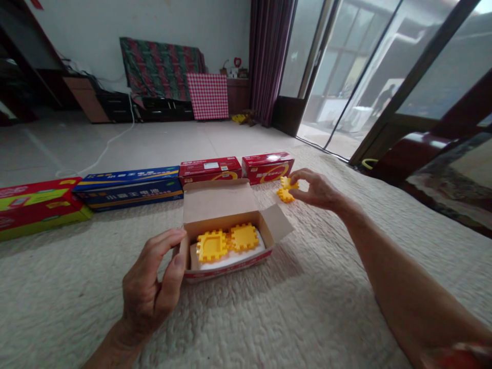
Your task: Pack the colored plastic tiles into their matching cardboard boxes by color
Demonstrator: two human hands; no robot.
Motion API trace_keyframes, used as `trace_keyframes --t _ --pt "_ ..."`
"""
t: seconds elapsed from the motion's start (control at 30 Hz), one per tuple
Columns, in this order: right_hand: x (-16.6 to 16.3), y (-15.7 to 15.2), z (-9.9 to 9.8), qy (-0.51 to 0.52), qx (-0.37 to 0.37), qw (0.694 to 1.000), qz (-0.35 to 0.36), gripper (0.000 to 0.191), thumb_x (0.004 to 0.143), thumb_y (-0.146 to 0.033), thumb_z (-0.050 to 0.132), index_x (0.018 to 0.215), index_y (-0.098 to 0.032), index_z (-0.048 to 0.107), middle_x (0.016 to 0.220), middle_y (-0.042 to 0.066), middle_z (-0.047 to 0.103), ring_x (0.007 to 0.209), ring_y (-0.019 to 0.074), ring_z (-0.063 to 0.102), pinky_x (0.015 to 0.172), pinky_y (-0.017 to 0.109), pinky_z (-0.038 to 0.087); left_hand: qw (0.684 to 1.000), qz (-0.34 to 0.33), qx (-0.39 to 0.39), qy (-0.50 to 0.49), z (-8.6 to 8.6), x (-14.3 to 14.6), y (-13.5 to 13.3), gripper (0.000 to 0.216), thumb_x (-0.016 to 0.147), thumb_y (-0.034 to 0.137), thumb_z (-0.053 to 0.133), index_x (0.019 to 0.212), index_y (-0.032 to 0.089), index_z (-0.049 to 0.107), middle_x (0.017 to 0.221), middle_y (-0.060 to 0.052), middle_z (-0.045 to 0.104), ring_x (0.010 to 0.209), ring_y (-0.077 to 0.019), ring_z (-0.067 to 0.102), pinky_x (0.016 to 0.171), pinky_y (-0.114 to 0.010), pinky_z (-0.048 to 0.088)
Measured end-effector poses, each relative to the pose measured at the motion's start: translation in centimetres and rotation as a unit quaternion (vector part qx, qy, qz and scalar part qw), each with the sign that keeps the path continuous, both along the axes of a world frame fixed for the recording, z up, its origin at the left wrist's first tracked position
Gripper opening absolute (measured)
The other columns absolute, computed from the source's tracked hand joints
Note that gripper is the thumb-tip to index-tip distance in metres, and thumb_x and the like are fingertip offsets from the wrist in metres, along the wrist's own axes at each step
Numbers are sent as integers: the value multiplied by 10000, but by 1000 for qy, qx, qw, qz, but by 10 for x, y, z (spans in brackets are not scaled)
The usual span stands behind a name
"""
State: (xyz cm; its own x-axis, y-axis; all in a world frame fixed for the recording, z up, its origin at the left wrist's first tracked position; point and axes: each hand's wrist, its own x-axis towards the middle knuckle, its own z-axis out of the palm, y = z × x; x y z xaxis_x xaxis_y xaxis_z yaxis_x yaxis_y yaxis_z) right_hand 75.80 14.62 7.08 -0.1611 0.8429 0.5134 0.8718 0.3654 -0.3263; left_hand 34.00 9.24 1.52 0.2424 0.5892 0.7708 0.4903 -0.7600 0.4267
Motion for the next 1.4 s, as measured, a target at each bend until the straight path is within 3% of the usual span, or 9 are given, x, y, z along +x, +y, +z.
trace_keyframes --t 0.13,0.23,0.37,0.77,1.0,1.1,1.23,1.3,1.4 --pt "-57 -39 51 38 -25 991 126 156 801 -326 667 908 -216 641 1078 58 706 1019 232 644 956 428 484 1000 -2 2 -3 1 2 0 394 891 149 533 1272 233 590 1212 -96 659 1124 -259 635 976 -437 537" --pt "-101 -66 67 14 -42 976 214 142 812 -262 666 938 -210 625 1091 61 696 1010 210 640 914 388 495 1000 -3 0 -11 1 3 0 385 885 134 541 1259 206 596 1211 -100 658 1115 -248 642 969 -417 544" --pt "-128 -77 57 -46 -88 974 206 150 807 -212 657 951 -200 617 1103 79 669 960 199 622 898 389 481 1000 -1 9 -8 3 4 0 359 883 124 539 1233 174 606 1190 -109 664 1111 -243 644 962 -395 542" --pt "-132 -69 42 -90 -108 976 169 159 795 -237 683 928 -195 607 1080 94 648 999 231 586 914 416 457 1000 -11 11 -12 3 5 0 371 874 108 545 1234 178 600 1195 -103 661 1124 -236 636 982 -390 531" --pt "-98 -53 49 -30 -33 993 106 112 808 -255 632 911 -210 638 988 61 691 902 214 631 834 393 490 1000 -2 7 -3 3 4 0 370 881 120 537 1241 185 595 1201 -99 663 1122 -240 640 975 -394 534" --pt "-59 -31 41 28 1 999 19 93 797 -282 615 826 -207 662 890 47 716 827 204 651 808 389 499 1000 -1 9 4 3 3 0 382 885 130 536 1256 205 589 1211 -96 660 1125 -241 638 980 -400 531" --pt "-8 -4 15 75 -41 986 -141 158 795 -287 580 792 -193 706 785 50 734 758 212 672 775 390 524 1000 6 4 8 1 1 1 396 888 170 546 1273 251 589 1218 -87 663 1118 -252 641 974 -421 537" --pt "9 2 0 72 -76 980 -168 162 773 -259 594 849 -186 718 863 71 754 831 233 694 784 385 539 1000 14 -3 8 -1 0 1 397 889 188 553 1278 262 590 1223 -86 666 1111 -260 644 962 -440 544" --pt "18 5 -17 36 -125 984 -123 315 700 -184 637 1009 -195 700 1137 100 732 998 257 687 841 391 552 1000 17 -10 11 -2 -1 0 383 899 211 550 1276 265 593 1224 -91 667 1106 -268 644 947 -470 550"
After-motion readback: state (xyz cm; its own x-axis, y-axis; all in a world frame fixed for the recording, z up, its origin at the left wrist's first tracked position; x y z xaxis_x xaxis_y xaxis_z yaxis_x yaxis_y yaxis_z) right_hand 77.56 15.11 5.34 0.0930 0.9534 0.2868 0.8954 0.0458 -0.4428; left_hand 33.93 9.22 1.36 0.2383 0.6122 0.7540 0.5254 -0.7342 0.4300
